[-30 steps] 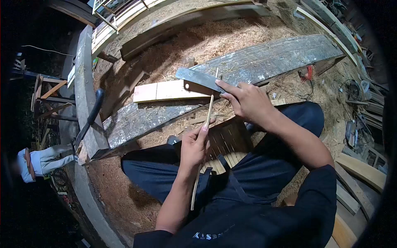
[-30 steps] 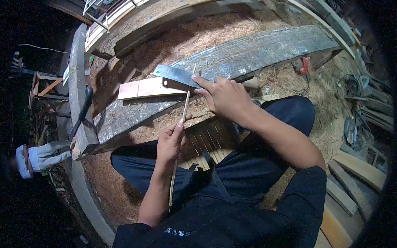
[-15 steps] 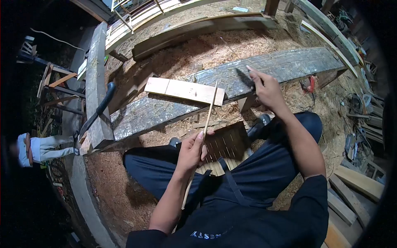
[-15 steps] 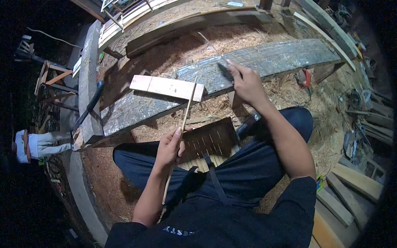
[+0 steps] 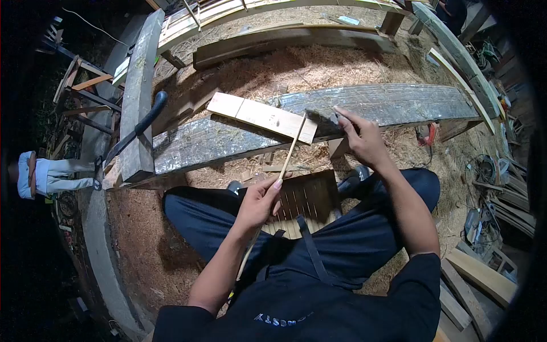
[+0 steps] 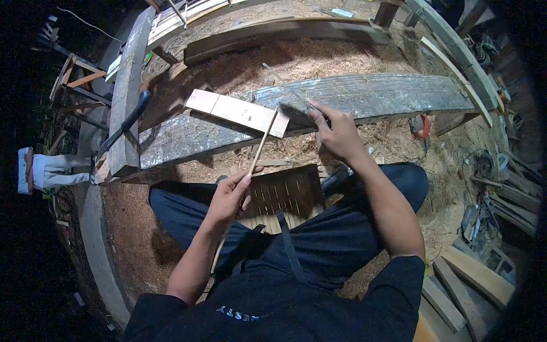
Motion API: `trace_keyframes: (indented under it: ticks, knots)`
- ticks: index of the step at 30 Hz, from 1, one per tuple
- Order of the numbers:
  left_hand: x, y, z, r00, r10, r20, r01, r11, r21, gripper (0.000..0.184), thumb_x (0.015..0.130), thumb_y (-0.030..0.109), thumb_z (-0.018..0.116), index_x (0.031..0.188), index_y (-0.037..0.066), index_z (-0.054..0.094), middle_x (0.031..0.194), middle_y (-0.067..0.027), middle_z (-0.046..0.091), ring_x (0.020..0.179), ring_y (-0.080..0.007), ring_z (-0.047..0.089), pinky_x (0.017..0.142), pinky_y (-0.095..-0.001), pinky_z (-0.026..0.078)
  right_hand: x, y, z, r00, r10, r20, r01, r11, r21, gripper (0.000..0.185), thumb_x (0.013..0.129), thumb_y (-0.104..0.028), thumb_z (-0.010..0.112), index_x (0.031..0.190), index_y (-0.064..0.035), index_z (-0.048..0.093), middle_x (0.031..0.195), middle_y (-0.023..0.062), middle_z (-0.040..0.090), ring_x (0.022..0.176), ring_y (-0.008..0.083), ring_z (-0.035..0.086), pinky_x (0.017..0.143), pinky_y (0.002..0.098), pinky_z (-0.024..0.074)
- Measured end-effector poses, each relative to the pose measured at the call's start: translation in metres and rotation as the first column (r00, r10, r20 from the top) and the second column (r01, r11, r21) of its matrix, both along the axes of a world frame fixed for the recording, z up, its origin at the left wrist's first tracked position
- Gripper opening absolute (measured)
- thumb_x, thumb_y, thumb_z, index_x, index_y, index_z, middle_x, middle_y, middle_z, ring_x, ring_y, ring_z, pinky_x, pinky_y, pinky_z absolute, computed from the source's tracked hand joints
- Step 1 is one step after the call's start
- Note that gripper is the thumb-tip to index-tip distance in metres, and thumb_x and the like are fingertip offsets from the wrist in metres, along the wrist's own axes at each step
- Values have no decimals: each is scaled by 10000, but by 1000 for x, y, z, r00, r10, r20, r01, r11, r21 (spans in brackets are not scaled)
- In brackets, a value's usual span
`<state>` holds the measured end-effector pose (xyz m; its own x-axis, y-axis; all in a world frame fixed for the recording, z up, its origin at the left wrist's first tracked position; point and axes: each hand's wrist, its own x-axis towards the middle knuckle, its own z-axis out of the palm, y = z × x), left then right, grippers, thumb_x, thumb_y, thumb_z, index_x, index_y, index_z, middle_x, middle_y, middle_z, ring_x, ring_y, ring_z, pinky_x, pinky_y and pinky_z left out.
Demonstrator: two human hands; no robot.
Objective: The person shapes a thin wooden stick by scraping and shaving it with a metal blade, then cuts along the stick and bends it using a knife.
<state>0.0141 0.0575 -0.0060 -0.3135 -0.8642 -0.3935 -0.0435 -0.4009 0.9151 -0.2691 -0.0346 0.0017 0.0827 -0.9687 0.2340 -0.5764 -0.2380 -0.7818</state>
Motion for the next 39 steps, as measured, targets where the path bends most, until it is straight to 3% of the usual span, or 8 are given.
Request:
trace_keyframes:
  ticks: [3,6,14,16,22,30,33,39]
  knots:
    - [3,3,7,998,-18,-59,21,999,48,370,1054,273,420,1309,58,580,506,70,376,396,-34,337,390,-207,273,9,5,0,999,29,-36,-32,996,-82,329,947,-205,600,1235,-49,631,1097,223,675,1006,353,672,855,384,515]
    - [4,3,8,998,-40,-43,42,998,39,375,1071,261,366,1282,47,590,493,75,382,408,-17,339,412,-198,285,28,23,19,986,106,-129,-101,994,46,356,912,-218,655,1260,-142,645,850,120,626,721,265,616,695,389,497]
    - [0,6,2,992,-39,-123,44,998,41,414,1071,299,354,1303,30,569,566,22,483,479,-46,420,471,-201,346,47,38,9,932,185,-312,-209,977,-46,419,867,-184,697,1276,-248,633,853,117,602,677,292,623,616,385,509]
    - [-1,8,-2,994,-21,-104,25,999,35,411,1068,296,368,1323,31,550,571,22,488,469,-52,422,453,-206,339,45,35,5,933,167,-318,-209,973,-100,394,888,-270,670,1277,-298,618,830,131,583,653,319,646,573,408,532]
    - [-3,12,-7,998,15,-68,-16,1000,-12,410,1049,215,448,1423,48,465,606,64,428,475,-21,383,442,-207,331,47,33,13,894,126,-431,-195,973,-120,403,904,-264,643,1304,-290,598,826,139,568,649,333,644,568,420,537]
    - [-2,12,-11,996,36,-78,-35,999,17,387,1047,193,452,1398,34,490,597,89,412,468,-7,343,428,-200,274,44,23,15,886,93,-454,-110,994,-10,385,938,-322,597,1321,-285,584,789,156,567,628,353,628,565,441,527]
    - [-5,12,-5,995,35,-91,-31,999,42,374,1049,191,445,1382,35,511,597,97,394,466,2,318,425,-200,244,41,20,15,909,113,-401,-123,992,2,419,912,-247,626,1328,-279,585,768,135,556,628,342,598,555,439,490]
    - [-6,11,-13,990,58,-128,-52,997,54,360,1050,188,442,1368,49,538,595,116,360,483,17,279,435,-200,204,40,16,16,886,152,-437,-148,988,44,398,936,-330,597,1329,-274,576,778,147,576,615,353,622,581,434,528]
